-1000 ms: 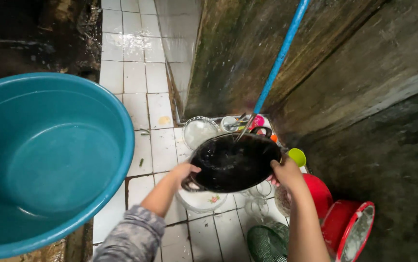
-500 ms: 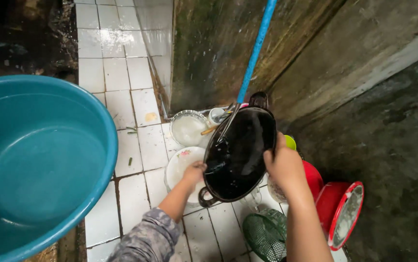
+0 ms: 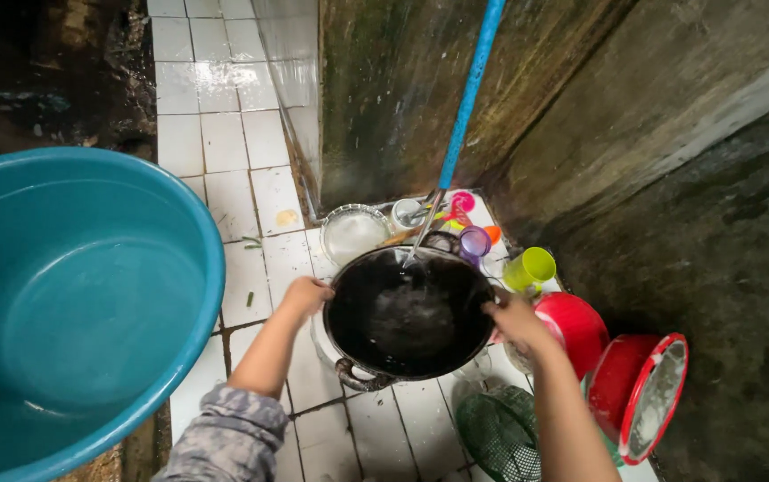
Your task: The person washes various dishes, pots, and glasses using water from a reservoir and plastic tubs.
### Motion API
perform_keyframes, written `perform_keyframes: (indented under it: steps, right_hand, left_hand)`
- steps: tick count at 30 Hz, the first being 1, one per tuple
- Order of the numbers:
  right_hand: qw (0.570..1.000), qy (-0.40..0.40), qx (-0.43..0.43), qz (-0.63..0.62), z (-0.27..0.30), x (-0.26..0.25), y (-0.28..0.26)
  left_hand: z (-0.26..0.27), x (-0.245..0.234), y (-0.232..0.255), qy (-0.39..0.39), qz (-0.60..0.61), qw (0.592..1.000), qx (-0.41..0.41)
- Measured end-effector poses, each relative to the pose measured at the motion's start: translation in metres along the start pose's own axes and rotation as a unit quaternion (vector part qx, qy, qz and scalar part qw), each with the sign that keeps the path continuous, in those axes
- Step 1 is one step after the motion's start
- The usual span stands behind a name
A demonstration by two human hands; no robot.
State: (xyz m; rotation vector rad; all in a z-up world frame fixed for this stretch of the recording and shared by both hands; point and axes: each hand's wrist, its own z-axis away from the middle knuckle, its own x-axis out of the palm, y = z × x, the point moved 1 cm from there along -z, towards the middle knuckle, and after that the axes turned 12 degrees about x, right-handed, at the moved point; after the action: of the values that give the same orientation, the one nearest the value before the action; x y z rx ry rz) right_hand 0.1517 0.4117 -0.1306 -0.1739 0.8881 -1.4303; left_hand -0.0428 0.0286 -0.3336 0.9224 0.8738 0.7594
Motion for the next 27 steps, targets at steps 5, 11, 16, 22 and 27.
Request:
perform_keyframes:
  steps: [5,11,16,22,27]
  right_hand:
    - [0.994,-0.047,0.090,-0.049,-0.025,0.051,0.025]
    - [0.963,-0.193,0.073,-0.174,-0.044,0.116,0.027]
    - [0.966,-0.172,0.049,-0.189,0.001,0.130,-0.032]
    - [0.979,-0.074,-0.044,-0.184,-0.036,0.118,-0.021]
    - [0.986,-0.011,-0.095,-0.137,-0.022,0.081,-0.036]
  left_hand:
    - [0.021,-0.073,0.070,0.052,-0.133,0.987,0.077]
    - [0.053,-0.127,0.151,0.136,-0.109,0.971,0.163]
    - [0.092,-0.149,0.217,0.179,-0.168,0.940,0.238]
    - [0.107,-0.149,0.246,0.176,-0.119,0.938,0.273]
    - [0.097,-0.146,0.233,0.141,-0.106,0.951,0.252]
